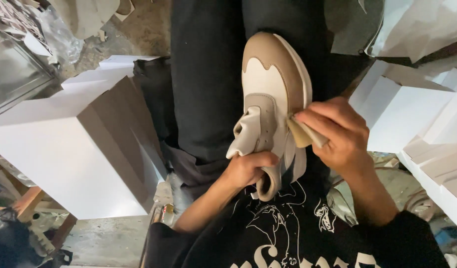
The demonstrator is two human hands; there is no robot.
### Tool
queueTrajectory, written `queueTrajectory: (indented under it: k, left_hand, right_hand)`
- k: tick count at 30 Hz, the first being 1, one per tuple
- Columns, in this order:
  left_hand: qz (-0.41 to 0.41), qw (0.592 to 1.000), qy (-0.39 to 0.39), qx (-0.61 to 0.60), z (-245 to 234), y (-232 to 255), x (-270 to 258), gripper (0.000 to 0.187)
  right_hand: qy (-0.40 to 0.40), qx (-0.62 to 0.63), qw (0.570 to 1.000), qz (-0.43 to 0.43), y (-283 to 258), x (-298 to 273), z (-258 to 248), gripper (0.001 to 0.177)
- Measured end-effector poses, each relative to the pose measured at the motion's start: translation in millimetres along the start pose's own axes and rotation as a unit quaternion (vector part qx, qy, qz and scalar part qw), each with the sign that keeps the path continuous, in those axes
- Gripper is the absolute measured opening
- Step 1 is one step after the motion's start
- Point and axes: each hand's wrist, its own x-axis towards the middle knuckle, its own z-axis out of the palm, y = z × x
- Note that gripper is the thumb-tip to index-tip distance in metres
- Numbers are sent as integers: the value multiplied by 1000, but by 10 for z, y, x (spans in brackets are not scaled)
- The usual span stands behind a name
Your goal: Cleaning and polishing a sneaker using a sponge in a leather goods workshop.
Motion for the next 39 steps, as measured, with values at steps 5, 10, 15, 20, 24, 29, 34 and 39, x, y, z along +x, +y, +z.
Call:
queueTrajectory:
  k: [5,10,15,20,24,29,34,39]
  left_hand:
    - [7,994,-21,107,-38,126,-10,27]
    - [-18,999,-29,-6,-87,-16,36,23]
    - [-20,998,-34,48,15,103,12,15]
    - [-21,995,-78,-60,-138,-22,83,14]
    - [-57,991,-91,82,-152,-45,83,22]
    - [-80,989,-67,-103,-563,-427,298,20]
    - [48,978,-156,-132,-812,-917,466,36]
    - [-41,994,-85,-53,-554,-255,184,9]
  right_hand:
    - [75,-3,997,-18,146,409,109,18]
    - [16,-16,1000,-19,-115,105,-58,20]
    - [47,-28,998,7,65,283,34,15]
    - [-22,3,1000,8,-20,15,-65,31]
    - [-18,0,1000,-2,92,44,7,18]
    - [42,-18,999,1,-56,377,44,10]
    - [130,28,991,-15,50,206,131,14]
    - [130,13,991,17,104,839,-25,6]
